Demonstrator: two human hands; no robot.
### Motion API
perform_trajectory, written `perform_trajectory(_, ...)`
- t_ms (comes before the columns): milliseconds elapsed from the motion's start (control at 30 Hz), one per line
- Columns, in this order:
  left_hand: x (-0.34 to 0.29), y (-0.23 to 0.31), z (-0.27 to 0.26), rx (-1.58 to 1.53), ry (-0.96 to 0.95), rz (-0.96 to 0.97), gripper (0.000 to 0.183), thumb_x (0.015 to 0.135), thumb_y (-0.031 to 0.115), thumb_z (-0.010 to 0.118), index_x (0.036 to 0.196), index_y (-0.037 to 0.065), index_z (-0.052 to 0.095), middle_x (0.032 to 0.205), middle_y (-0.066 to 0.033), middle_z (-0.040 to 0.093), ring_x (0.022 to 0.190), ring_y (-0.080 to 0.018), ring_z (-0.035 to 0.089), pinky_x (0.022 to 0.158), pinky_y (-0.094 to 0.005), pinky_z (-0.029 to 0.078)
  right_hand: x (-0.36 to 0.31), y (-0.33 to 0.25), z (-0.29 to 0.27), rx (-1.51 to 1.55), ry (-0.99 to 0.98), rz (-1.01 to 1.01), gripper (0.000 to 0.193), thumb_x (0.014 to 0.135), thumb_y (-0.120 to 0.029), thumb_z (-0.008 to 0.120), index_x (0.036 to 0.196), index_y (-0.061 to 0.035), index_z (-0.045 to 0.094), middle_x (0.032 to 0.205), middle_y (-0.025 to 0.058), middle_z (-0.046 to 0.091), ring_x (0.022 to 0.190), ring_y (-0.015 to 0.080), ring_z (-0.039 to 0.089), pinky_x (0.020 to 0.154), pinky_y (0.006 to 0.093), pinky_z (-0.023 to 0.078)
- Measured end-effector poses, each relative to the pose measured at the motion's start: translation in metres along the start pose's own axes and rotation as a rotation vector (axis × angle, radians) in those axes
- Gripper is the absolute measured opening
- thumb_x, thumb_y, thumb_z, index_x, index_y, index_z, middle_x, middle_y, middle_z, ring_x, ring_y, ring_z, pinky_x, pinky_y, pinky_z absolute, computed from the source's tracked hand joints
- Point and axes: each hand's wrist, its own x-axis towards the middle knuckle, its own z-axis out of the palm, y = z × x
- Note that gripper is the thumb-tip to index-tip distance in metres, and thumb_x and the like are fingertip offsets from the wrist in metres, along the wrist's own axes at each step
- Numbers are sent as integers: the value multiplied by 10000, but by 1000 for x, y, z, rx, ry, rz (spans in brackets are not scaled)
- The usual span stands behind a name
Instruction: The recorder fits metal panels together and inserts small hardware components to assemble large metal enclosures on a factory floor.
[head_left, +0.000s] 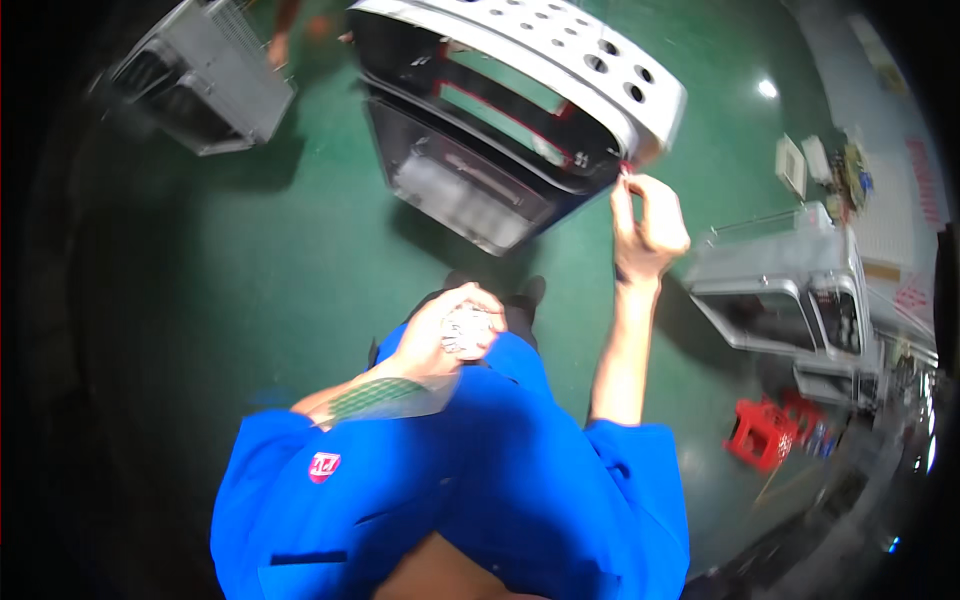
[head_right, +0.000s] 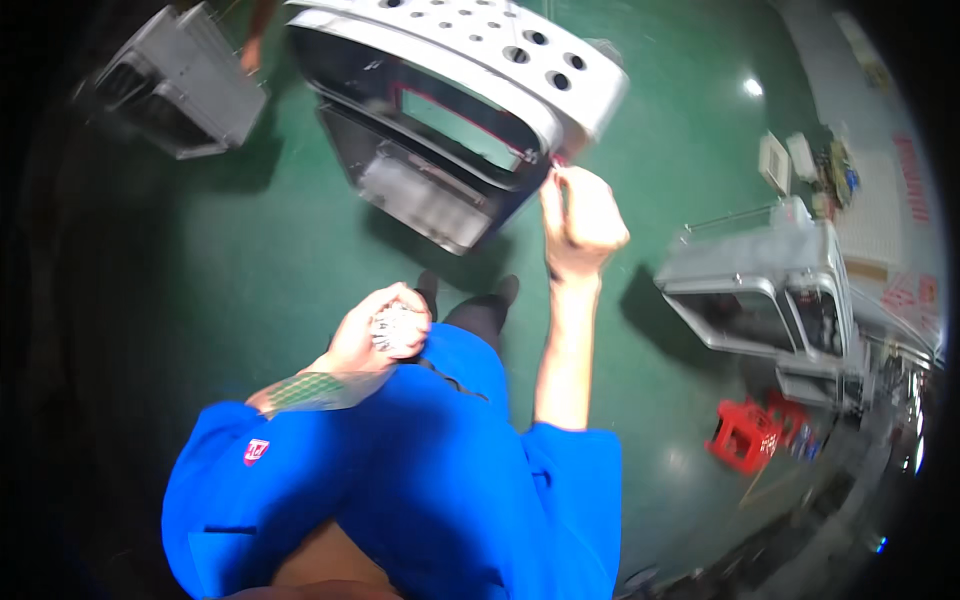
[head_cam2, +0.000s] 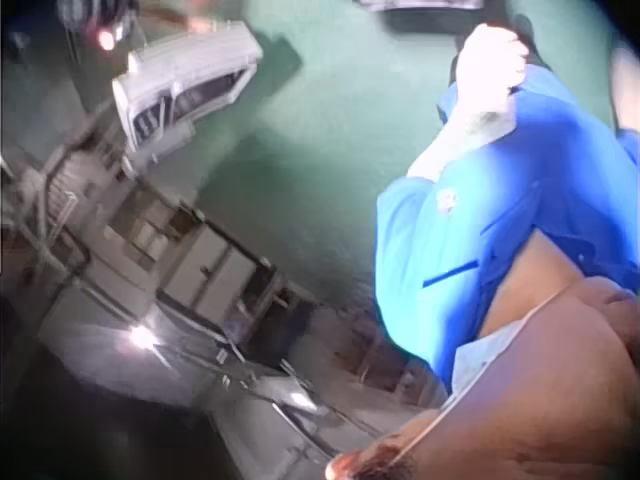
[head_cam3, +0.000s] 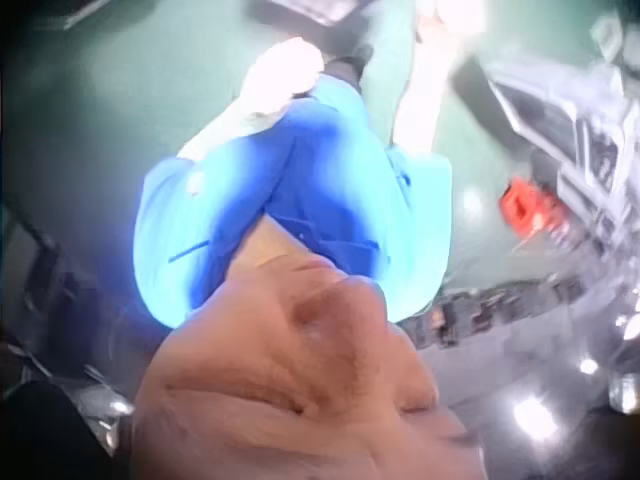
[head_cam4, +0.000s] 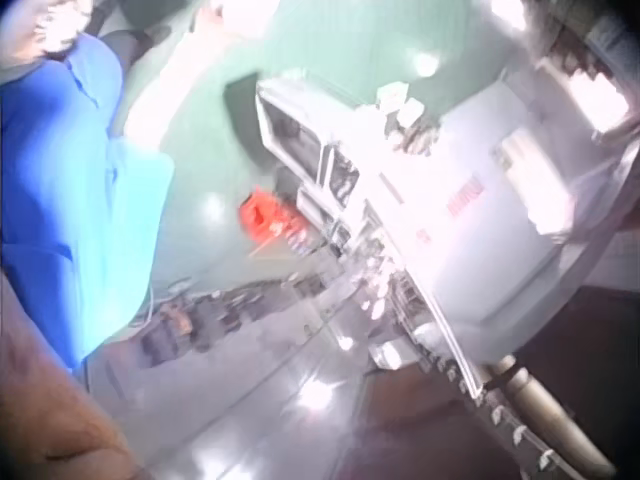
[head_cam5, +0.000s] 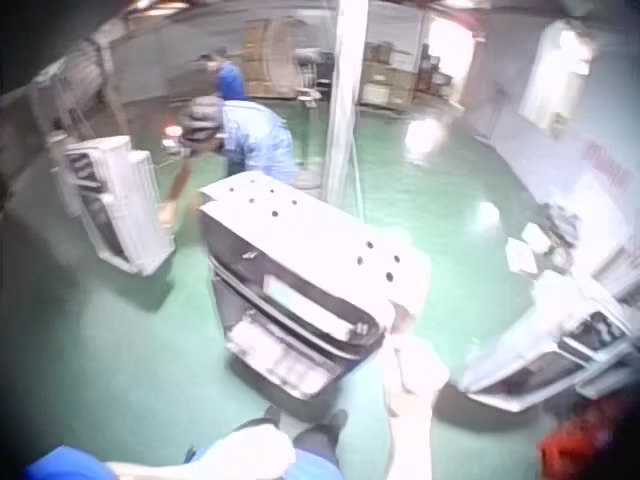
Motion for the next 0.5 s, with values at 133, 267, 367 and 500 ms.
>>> perform_trajectory(133, 4, -5, 0, -55, 14, -44, 324, 959, 298, 427, 883, 20, 575, 760, -154, 583, 555, -203, 507, 421, -272, 389, 4, 19, 22, 118, -11, 106, 132, 704, -51, 724, 803, -46, 637, 762, 71, 642, 670, 193, 640, 612, 286, 510)
perform_trajectory(267, 16, -11, -1, -59, -12, -86, 324, 962, 300, 423, 884, 25, 576, 755, -159, 578, 544, -212, 506, 416, -281, 392, 9, 27, 51, 197, -35, 209, 129, 721, -44, 692, 829, -25, 623, 755, 80, 631, 626, 178, 641, 598, 287, 519)
perform_trajectory(367, 20, -15, -5, -112, -41, -104, 309, 950, 295, 446, 873, 26, 576, 768, -162, 576, 540, -203, 487, 438, -265, 376, 24, 22, 65, 379, -18, 385, 117, 726, -76, 693, 821, -22, 652, 744, 74, 635, 613, 145, 621, 596, 256, 500)
perform_trajectory(500, 18, -18, 14, 2, 160, -41, 344, 938, 312, 460, 846, 0, 570, 770, -153, 580, 571, -195, 501, 473, -279, 395, 32, 39, 86, 488, -2, 556, 118, 745, -48, 696, 849, 2, 673, 752, 44, 661, 671, 90, 609, 644, 237, 504)
